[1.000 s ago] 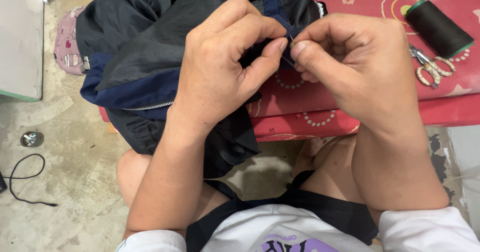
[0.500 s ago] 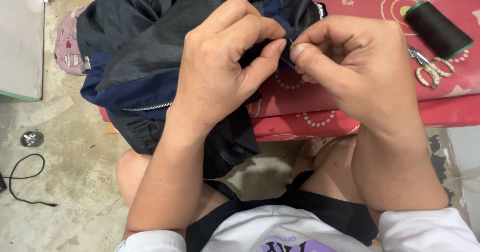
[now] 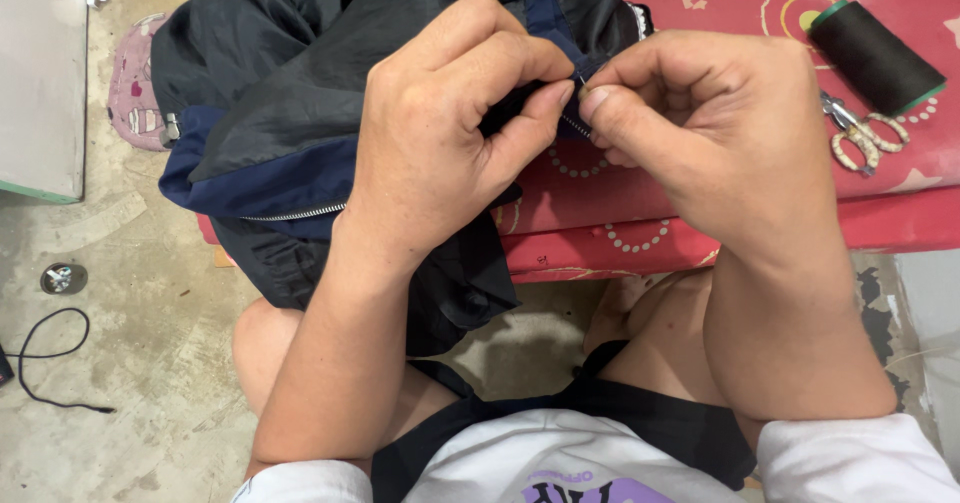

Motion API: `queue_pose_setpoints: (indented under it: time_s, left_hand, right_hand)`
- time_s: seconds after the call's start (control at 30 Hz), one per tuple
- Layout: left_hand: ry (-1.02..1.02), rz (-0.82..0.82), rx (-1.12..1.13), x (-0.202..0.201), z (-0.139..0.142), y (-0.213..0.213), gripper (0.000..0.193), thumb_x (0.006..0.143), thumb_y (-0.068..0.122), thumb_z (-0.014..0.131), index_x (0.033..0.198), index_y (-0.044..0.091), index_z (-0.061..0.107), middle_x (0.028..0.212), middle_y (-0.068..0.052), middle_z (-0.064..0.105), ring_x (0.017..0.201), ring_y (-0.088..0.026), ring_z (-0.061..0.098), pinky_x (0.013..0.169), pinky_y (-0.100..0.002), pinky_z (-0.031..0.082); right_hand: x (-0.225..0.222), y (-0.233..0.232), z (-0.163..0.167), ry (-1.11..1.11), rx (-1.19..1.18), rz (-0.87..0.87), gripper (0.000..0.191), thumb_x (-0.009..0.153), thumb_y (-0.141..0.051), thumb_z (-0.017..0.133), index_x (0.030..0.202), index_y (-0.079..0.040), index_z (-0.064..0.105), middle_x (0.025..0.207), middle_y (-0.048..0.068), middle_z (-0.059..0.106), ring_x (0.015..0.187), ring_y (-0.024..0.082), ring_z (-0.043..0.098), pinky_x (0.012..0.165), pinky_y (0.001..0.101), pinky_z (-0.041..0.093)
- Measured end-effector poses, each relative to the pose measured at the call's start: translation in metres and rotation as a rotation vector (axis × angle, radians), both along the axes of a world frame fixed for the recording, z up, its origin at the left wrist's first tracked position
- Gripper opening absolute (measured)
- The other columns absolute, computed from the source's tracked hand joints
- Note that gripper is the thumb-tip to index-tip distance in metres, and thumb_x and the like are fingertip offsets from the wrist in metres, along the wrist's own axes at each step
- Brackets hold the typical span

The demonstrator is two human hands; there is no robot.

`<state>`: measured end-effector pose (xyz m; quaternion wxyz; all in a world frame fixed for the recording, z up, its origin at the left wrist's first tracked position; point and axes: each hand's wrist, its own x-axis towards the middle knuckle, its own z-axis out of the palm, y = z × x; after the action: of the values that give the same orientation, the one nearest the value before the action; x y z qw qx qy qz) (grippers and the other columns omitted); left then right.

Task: The person hand-sews the zipper seam area of a dark jacket with a needle and thread, pulling stitches through the fabric and adjusting the jacket on their lap. Scissors and a spool of thread rest on the bed beside them as they continue stitching.

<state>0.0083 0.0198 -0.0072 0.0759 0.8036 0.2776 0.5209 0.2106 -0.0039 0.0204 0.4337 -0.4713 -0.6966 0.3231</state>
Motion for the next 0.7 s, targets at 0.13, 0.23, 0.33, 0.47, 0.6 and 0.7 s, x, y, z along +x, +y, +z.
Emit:
queue_pose_setpoints:
  time_s: [0.13,0.23,0.33,0.47,0.6,0.7]
  left_hand:
    - [0.003,0.000,0.004,0.000,0.000,0.000,0.013,0.095,0.004,0.080,0.103,0.005,0.070,0.097,-0.006,0.061,0.084,-0.020,0.067,0.073,-0.032,0.054]
    - [0.006,0.002,0.010,0.000,0.000,0.000,0.013,0.095,0.004,0.080,0.103,0.005,0.070,0.097,-0.005,0.061,0.084,-0.021,0.067,0.069,-0.030,0.053]
    - [0.018,0.008,0.031,0.000,0.000,0.000,0.012,0.096,0.004,0.080,0.101,0.004,0.069,0.097,-0.006,0.061,0.081,-0.020,0.066,0.069,-0.030,0.053]
    - [0.011,0.008,0.021,0.000,0.000,-0.001,0.013,0.096,0.004,0.080,0.103,0.005,0.070,0.097,-0.005,0.061,0.084,-0.021,0.066,0.068,-0.030,0.053]
    - [0.007,0.006,0.016,0.000,0.000,-0.001,0.013,0.096,0.004,0.080,0.104,0.005,0.070,0.097,-0.005,0.061,0.084,-0.021,0.066,0.069,-0.030,0.053]
    - [-0.021,-0.007,-0.012,0.000,0.000,0.000,0.012,0.096,0.004,0.080,0.104,0.005,0.071,0.095,-0.006,0.061,0.083,-0.020,0.066,0.071,-0.030,0.053]
  right_hand:
    - [-0.001,0.000,0.002,-0.017,0.003,-0.001,0.008,0.099,-0.005,0.070,0.100,0.003,0.074,0.081,0.002,0.071,0.073,0.004,0.066,0.067,0.0189,0.054]
    - [-0.003,0.000,0.004,-0.023,-0.004,-0.022,0.008,0.096,-0.005,0.070,0.097,0.002,0.074,0.078,0.002,0.070,0.070,0.004,0.065,0.065,0.0186,0.054]
    - [-0.004,0.000,0.004,-0.009,-0.025,-0.042,0.008,0.093,-0.005,0.069,0.094,0.002,0.073,0.076,0.001,0.069,0.068,0.003,0.064,0.063,0.0181,0.054]
    - [0.000,0.002,-0.001,0.006,-0.030,-0.027,0.008,0.093,-0.005,0.068,0.096,0.002,0.072,0.077,0.001,0.070,0.069,0.004,0.065,0.064,0.0183,0.054]
    - [0.006,0.004,-0.010,0.059,0.021,0.066,0.008,0.105,-0.004,0.071,0.108,0.004,0.073,0.090,0.003,0.072,0.080,0.006,0.068,0.074,0.0201,0.057]
    - [0.009,0.005,-0.015,0.059,0.020,0.062,0.008,0.106,-0.004,0.071,0.107,0.004,0.073,0.090,0.003,0.072,0.080,0.005,0.068,0.074,0.0200,0.057]
